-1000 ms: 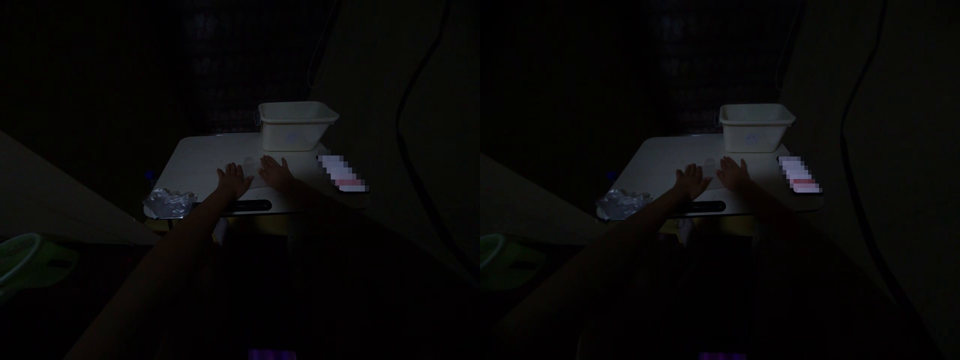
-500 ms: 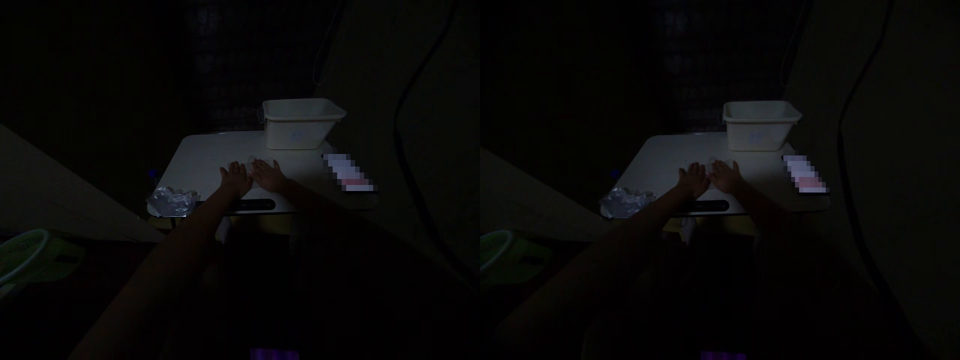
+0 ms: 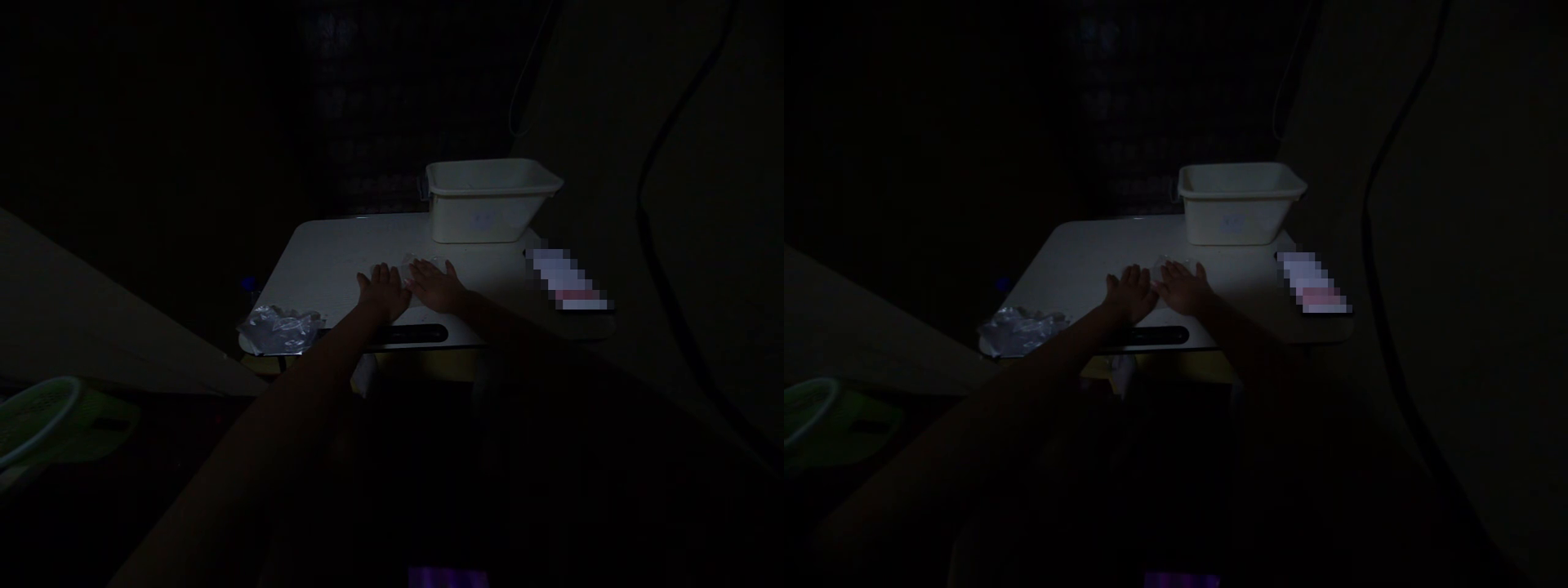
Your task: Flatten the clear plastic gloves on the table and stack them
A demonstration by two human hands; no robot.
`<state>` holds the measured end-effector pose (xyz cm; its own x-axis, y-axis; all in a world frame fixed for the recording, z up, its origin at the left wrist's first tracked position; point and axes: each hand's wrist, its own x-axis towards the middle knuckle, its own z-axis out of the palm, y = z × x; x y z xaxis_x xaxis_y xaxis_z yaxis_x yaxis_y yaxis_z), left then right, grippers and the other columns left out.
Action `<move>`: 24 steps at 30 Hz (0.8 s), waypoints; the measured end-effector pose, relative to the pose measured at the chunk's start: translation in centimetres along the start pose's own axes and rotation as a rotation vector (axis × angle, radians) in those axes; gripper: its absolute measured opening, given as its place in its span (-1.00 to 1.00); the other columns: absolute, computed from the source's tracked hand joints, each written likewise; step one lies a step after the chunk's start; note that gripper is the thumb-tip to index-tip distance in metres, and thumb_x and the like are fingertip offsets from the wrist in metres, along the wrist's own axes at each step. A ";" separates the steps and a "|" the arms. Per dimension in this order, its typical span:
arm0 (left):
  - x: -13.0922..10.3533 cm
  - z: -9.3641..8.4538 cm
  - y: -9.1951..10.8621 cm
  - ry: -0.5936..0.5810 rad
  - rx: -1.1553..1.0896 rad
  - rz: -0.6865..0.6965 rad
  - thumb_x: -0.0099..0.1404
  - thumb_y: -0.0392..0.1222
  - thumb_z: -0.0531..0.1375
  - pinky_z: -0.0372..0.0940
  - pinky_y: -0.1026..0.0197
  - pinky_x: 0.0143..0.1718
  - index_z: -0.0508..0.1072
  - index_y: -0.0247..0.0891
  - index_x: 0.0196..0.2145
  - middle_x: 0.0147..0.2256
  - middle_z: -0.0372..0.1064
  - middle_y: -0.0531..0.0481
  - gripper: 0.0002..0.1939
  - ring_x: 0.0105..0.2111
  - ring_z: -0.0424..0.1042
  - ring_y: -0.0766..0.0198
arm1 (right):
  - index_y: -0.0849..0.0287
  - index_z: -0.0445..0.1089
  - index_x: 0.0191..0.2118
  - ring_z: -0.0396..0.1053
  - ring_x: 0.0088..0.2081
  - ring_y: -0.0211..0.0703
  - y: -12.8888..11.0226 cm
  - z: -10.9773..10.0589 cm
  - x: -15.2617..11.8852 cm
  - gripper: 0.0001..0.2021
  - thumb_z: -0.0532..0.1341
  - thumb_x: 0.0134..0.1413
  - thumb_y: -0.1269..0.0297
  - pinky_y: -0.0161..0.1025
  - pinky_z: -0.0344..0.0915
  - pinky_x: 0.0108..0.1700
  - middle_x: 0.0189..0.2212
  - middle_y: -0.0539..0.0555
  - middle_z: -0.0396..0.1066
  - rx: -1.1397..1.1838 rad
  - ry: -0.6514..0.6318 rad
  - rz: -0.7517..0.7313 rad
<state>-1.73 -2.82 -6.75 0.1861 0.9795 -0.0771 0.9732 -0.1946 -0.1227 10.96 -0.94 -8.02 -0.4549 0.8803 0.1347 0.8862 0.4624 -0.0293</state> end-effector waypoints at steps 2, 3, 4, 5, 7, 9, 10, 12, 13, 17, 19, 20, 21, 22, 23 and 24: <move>0.0 0.0 0.0 -0.003 -0.001 -0.003 0.21 0.01 -0.39 -0.20 -0.16 -0.02 -0.17 -0.41 0.12 0.14 -0.28 -0.23 -0.39 0.12 -0.28 0.03 | 0.24 -0.04 0.09 -0.13 0.12 -0.05 0.0 0.0 0.0 -0.49 -0.29 0.09 0.12 0.19 -0.20 0.02 0.13 0.15 -0.12 0.003 -0.005 -0.001; 0.0 0.0 0.0 -0.005 -0.001 -0.003 0.21 0.01 -0.39 -0.20 -0.17 -0.02 -0.17 -0.42 0.12 0.14 -0.28 -0.23 -0.39 0.12 -0.28 0.03 | 0.25 -0.04 0.09 -0.13 0.12 -0.05 0.0 0.0 0.1 -0.50 -0.29 0.09 0.12 0.19 -0.20 0.02 0.13 0.15 -0.12 0.002 -0.008 -0.001; 0.0 0.0 0.0 -0.006 0.000 -0.002 0.21 0.01 -0.39 -0.20 -0.17 -0.02 -0.17 -0.42 0.12 0.14 -0.28 -0.23 -0.39 0.12 -0.28 0.03 | 0.24 -0.05 0.10 -0.13 0.12 -0.06 0.1 0.1 0.1 -0.50 -0.29 0.09 0.12 0.19 -0.21 0.02 0.13 0.15 -0.12 0.002 -0.009 0.000; 0.0 0.0 0.0 -0.004 0.000 -0.002 0.21 0.01 -0.39 -0.20 -0.17 -0.02 -0.17 -0.42 0.12 0.14 -0.28 -0.23 -0.39 0.12 -0.28 0.03 | 0.24 -0.05 0.10 -0.13 0.12 -0.06 0.1 0.1 0.1 -0.50 -0.29 0.09 0.12 0.19 -0.21 0.02 0.13 0.15 -0.12 0.002 -0.010 0.003; 0.0 0.0 0.1 0.001 -0.008 -0.002 0.21 0.00 -0.38 -0.21 -0.17 -0.02 -0.17 -0.43 0.12 0.14 -0.28 -0.24 -0.39 0.12 -0.28 0.03 | 0.24 -0.05 0.10 -0.13 0.12 -0.07 0.1 0.1 0.1 -0.50 -0.30 0.09 0.12 0.19 -0.21 0.02 0.13 0.15 -0.12 -0.002 -0.011 -0.001; -0.1 -0.1 0.1 0.006 -0.019 -0.001 0.21 0.01 -0.38 -0.21 -0.18 -0.02 -0.17 -0.44 0.12 0.14 -0.28 -0.25 -0.38 0.12 -0.28 0.03 | 0.24 -0.04 0.09 -0.13 0.12 -0.06 0.1 0.1 0.1 -0.50 -0.29 0.09 0.12 0.19 -0.20 0.02 0.12 0.16 -0.11 -0.006 -0.008 -0.006; -0.1 -0.1 0.1 0.008 -0.022 -0.002 0.21 0.01 -0.37 -0.22 -0.18 -0.02 -0.16 -0.44 0.12 0.14 -0.28 -0.25 -0.38 0.12 -0.27 0.02 | 0.24 -0.04 0.09 -0.12 0.11 -0.06 0.1 0.1 0.1 -0.50 -0.29 0.09 0.12 0.18 -0.20 0.02 0.12 0.16 -0.10 -0.005 -0.006 -0.007; 0.0 -0.1 0.1 0.000 -0.019 -0.003 0.20 0.01 -0.37 -0.22 -0.18 -0.02 -0.17 -0.45 0.12 0.14 -0.28 -0.25 -0.38 0.12 -0.28 0.02 | 0.24 -0.03 0.09 -0.12 0.11 -0.06 0.0 0.0 0.0 -0.50 -0.29 0.09 0.13 0.18 -0.20 0.02 0.12 0.16 -0.09 0.002 0.000 -0.003; 0.0 -0.2 0.1 -0.006 -0.016 -0.005 0.20 0.01 -0.37 -0.22 -0.18 -0.02 -0.17 -0.44 0.12 0.14 -0.28 -0.25 -0.38 0.12 -0.28 0.02 | 0.24 -0.03 0.09 -0.12 0.11 -0.06 0.0 0.0 0.0 -0.50 -0.30 0.09 0.13 0.18 -0.20 0.02 0.12 0.16 -0.09 0.006 0.002 0.000; -0.1 -0.2 0.1 -0.012 -0.021 -0.003 0.21 0.00 -0.37 -0.22 -0.18 -0.02 -0.17 -0.44 0.12 0.14 -0.28 -0.25 -0.39 0.12 -0.28 0.03 | 0.24 -0.04 0.09 -0.13 0.12 -0.07 0.0 0.0 0.0 -0.50 -0.29 0.09 0.12 0.18 -0.19 0.02 0.12 0.16 -0.10 0.002 -0.008 0.001; -0.1 -0.3 0.1 -0.008 -0.021 0.001 0.21 0.00 -0.37 -0.22 -0.17 -0.02 -0.17 -0.44 0.12 0.14 -0.28 -0.25 -0.39 0.12 -0.28 0.03 | 0.22 -0.04 0.09 -0.12 0.12 -0.08 0.1 0.0 0.1 -0.50 -0.29 0.09 0.12 0.18 -0.19 0.02 0.12 0.15 -0.10 -0.008 -0.007 0.003; -0.2 -0.3 0.1 -0.009 -0.019 0.001 0.21 0.00 -0.37 -0.22 -0.17 -0.02 -0.17 -0.45 0.12 0.14 -0.28 -0.25 -0.39 0.12 -0.29 0.03 | 0.21 -0.04 0.09 -0.12 0.11 -0.08 0.1 0.1 0.0 -0.51 -0.29 0.09 0.12 0.17 -0.18 0.02 0.12 0.14 -0.09 -0.014 -0.001 0.005; -0.2 -0.3 0.1 -0.013 -0.019 -0.001 0.21 0.00 -0.37 -0.22 -0.18 -0.02 -0.17 -0.45 0.12 0.14 -0.28 -0.25 -0.39 0.12 -0.29 0.03 | 0.21 -0.03 0.09 -0.11 0.11 -0.07 0.1 0.1 0.0 -0.51 -0.29 0.09 0.12 0.16 -0.18 0.02 0.12 0.14 -0.08 -0.019 0.008 0.006; -0.2 -0.3 0.1 -0.017 -0.020 -0.001 0.21 0.00 -0.36 -0.22 -0.18 -0.02 -0.17 -0.45 0.12 0.14 -0.29 -0.26 -0.39 0.12 -0.29 0.03 | 0.21 -0.02 0.08 -0.11 0.11 -0.07 0.1 0.2 0.0 -0.51 -0.29 0.09 0.12 0.16 -0.17 0.02 0.12 0.15 -0.07 -0.023 0.018 0.004; -0.2 -0.3 0.1 -0.019 -0.022 -0.001 0.21 0.00 -0.36 -0.22 -0.18 -0.02 -0.17 -0.45 0.12 0.14 -0.29 -0.26 -0.39 0.12 -0.29 0.03 | 0.22 -0.02 0.08 -0.10 0.11 -0.06 0.1 0.2 0.0 -0.51 -0.29 0.09 0.12 0.16 -0.17 0.02 0.11 0.15 -0.07 -0.026 0.028 -0.001; -0.2 -0.3 0.1 -0.020 -0.023 -0.001 0.21 0.00 -0.37 -0.23 -0.18 -0.02 -0.17 -0.45 0.12 0.14 -0.29 -0.26 -0.38 0.12 -0.29 0.03 | 0.23 -0.01 0.08 -0.10 0.11 -0.06 0.1 0.2 0.0 -0.51 -0.29 0.09 0.12 0.17 -0.17 0.02 0.11 0.16 -0.07 -0.027 0.035 -0.009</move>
<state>-1.59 -3.01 -6.42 0.1828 0.9784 -0.0963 0.9763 -0.1922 -0.0996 11.04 -0.89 -8.26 -0.4603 0.8715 0.1693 0.8841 0.4673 -0.0015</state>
